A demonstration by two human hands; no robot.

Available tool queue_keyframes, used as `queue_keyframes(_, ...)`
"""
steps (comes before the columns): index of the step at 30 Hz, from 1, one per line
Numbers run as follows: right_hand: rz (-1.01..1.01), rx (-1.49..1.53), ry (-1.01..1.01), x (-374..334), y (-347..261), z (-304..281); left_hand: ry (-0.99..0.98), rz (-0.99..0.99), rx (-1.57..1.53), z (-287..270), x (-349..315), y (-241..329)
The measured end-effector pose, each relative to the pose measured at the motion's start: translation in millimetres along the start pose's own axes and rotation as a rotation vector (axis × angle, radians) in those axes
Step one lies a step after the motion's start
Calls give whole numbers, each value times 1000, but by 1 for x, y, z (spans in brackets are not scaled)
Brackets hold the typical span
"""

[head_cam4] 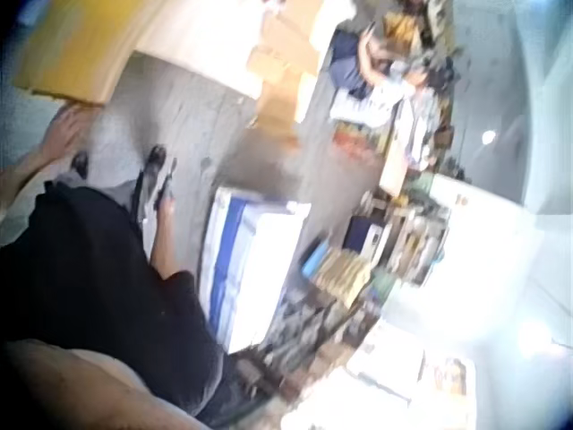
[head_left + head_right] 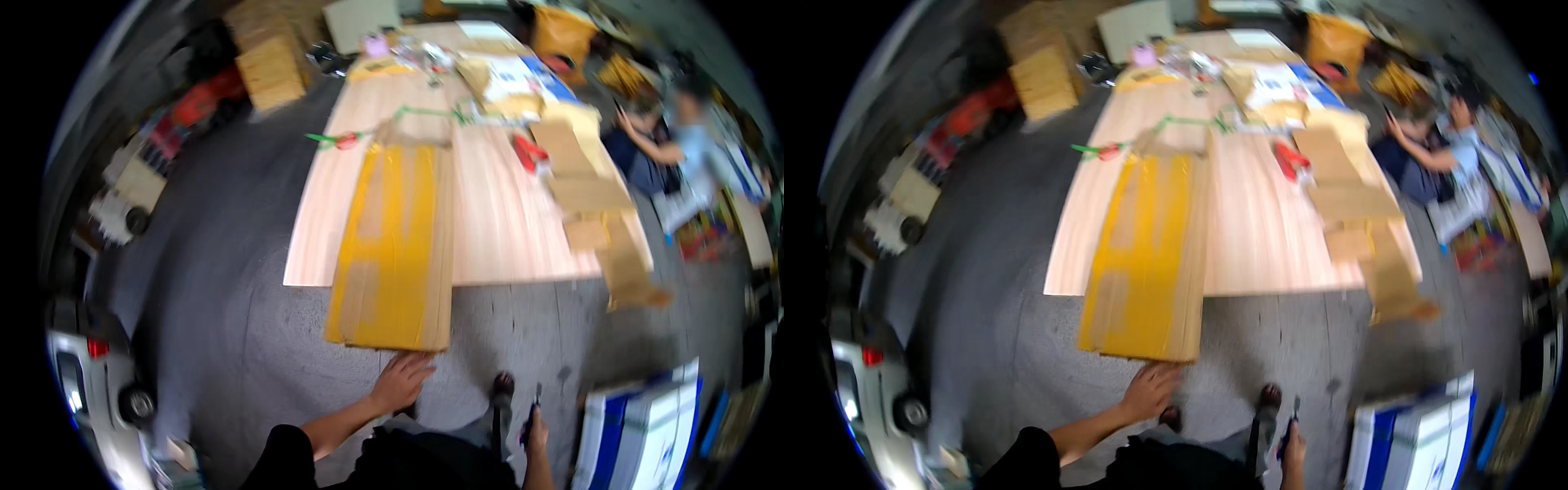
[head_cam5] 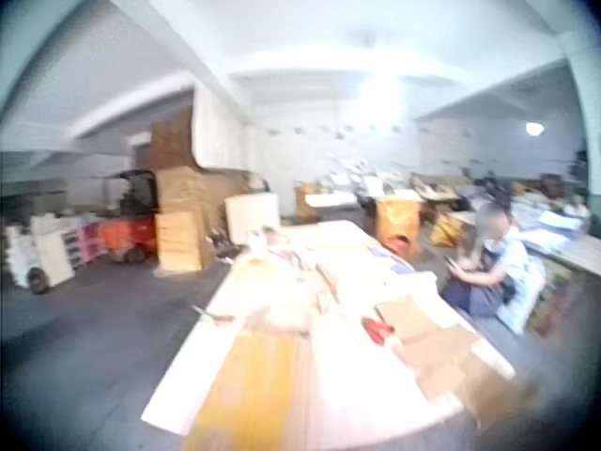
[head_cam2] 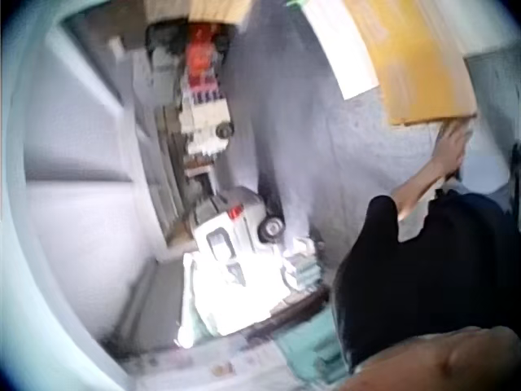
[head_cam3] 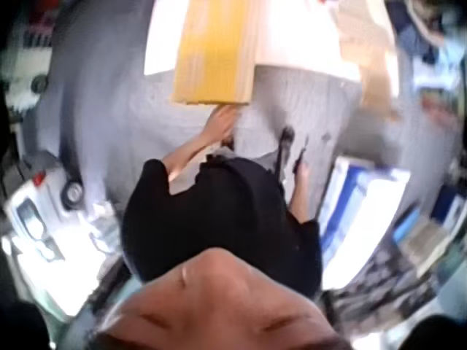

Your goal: The person uses a box cutter to cut a cardboard box and then applies packing tape to seal it. They repeatedly cut and tape the box, adjusting its position on the table throughout the process.

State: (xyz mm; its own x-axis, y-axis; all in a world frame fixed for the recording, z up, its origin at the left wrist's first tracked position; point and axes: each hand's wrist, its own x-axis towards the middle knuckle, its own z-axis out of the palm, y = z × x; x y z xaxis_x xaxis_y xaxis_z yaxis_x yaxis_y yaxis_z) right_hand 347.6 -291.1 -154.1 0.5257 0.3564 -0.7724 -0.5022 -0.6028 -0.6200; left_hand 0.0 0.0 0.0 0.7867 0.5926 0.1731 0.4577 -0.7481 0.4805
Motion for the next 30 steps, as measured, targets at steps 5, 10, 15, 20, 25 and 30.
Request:
queue_keyframes(5, 119, 72, -99, -109, 47, 140, -43, 109, 166, -42, 11, -63)
queue_keyframes(10, 2, 137, -151, -144, 107, 181, -86, 16, 388, -38, 2, -85)
queue_keyframes(15, -1, 231, -177, -161, 150, 212, -51, -13, 526, -22, 13, -120)
queue_keyframes(20, 38, 270, -234, -151, 208, 225, -110, 67, 490, -8, 54, -93)
queue_keyframes(25, 138, 330, -165, -121, 258, 214, -204, 265, 531, 22, 81, -109)
queue_keyframes(30, 34, 393, -21, -85, 257, 211, -116, 468, 560, 35, 89, -133)
